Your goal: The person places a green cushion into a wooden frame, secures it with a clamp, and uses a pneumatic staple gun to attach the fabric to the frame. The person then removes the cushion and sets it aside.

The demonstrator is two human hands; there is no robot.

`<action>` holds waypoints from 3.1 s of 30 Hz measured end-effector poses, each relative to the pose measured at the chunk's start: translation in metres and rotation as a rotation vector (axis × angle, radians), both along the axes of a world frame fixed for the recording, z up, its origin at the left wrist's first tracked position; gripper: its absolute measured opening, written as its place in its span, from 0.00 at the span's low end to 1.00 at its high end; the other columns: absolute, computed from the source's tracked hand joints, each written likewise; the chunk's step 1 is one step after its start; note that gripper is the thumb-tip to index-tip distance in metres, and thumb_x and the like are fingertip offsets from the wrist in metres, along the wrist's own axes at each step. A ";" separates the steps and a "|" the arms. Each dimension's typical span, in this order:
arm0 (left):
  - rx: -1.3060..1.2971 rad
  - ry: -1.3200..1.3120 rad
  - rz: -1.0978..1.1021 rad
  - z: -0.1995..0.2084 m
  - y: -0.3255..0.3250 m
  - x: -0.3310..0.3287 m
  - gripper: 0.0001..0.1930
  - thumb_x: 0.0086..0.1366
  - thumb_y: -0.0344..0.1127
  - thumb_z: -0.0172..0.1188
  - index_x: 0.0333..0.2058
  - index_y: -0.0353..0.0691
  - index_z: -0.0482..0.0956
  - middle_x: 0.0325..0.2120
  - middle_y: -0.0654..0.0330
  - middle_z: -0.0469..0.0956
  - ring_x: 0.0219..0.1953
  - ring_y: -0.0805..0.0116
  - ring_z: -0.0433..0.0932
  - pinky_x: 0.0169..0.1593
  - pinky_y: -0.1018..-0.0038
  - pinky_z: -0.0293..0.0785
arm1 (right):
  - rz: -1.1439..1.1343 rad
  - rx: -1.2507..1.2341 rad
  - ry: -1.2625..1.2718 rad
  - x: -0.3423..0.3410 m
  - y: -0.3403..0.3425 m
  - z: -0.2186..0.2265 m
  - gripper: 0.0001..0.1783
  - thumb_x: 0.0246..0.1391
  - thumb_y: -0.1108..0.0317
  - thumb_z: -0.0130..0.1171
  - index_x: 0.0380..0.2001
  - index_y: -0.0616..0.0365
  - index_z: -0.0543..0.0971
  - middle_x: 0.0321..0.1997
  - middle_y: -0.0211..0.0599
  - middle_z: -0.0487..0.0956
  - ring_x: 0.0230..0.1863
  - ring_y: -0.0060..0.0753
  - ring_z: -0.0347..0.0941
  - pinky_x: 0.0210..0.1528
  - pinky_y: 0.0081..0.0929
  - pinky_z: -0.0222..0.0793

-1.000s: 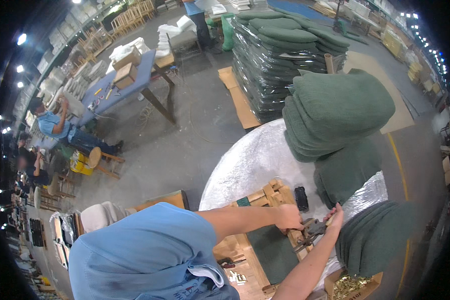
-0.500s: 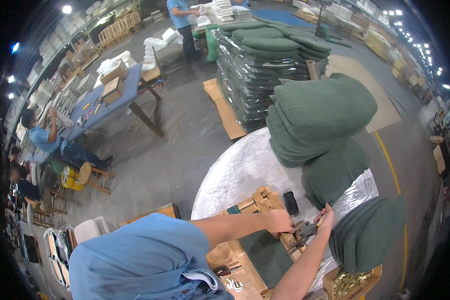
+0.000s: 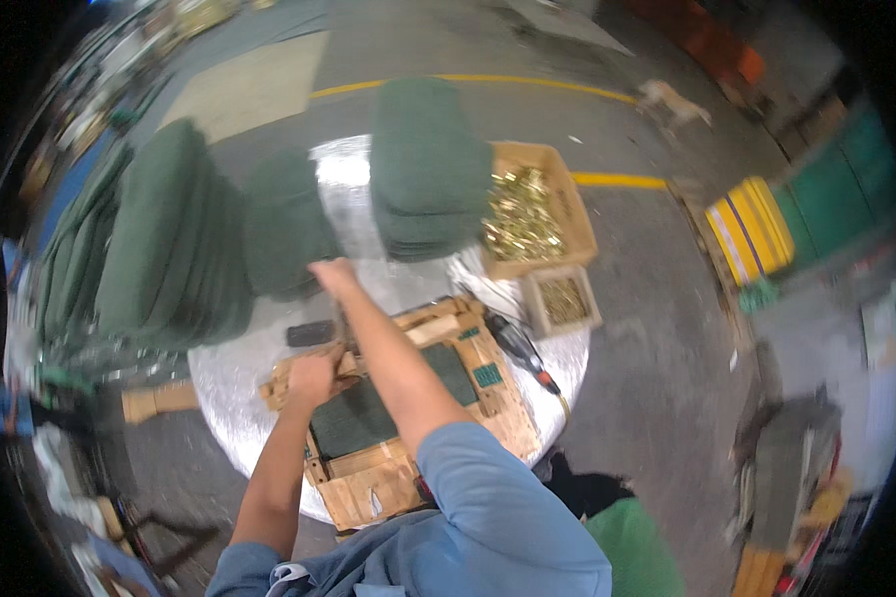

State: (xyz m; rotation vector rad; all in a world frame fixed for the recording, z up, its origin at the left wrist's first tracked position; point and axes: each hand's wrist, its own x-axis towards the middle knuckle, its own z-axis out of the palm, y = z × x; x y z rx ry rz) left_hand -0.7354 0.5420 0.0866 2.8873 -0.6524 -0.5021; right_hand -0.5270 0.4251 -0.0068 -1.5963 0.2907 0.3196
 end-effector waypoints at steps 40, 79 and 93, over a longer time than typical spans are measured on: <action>-0.168 -0.018 0.060 -0.029 0.020 -0.011 0.37 0.52 0.53 0.76 0.61 0.54 0.76 0.43 0.56 0.86 0.46 0.50 0.86 0.48 0.54 0.82 | 0.211 0.037 0.300 0.011 -0.020 0.011 0.22 0.61 0.42 0.64 0.38 0.49 0.75 0.31 0.29 0.76 0.23 0.27 0.64 0.24 0.31 0.61; 0.094 0.105 0.084 0.002 0.002 0.001 0.32 0.60 0.61 0.71 0.57 0.51 0.78 0.42 0.54 0.87 0.47 0.53 0.86 0.48 0.57 0.83 | 0.006 -0.051 0.121 -0.019 0.001 0.034 0.36 0.51 0.52 0.70 0.49 0.79 0.82 0.55 0.68 0.83 0.60 0.59 0.80 0.62 0.43 0.73; 0.053 0.102 0.061 -0.002 0.001 0.002 0.30 0.61 0.59 0.70 0.57 0.53 0.76 0.49 0.60 0.86 0.51 0.55 0.85 0.53 0.58 0.83 | 0.017 -0.124 0.171 -0.013 -0.006 0.023 0.37 0.54 0.50 0.68 0.51 0.80 0.81 0.56 0.69 0.82 0.61 0.62 0.79 0.63 0.43 0.72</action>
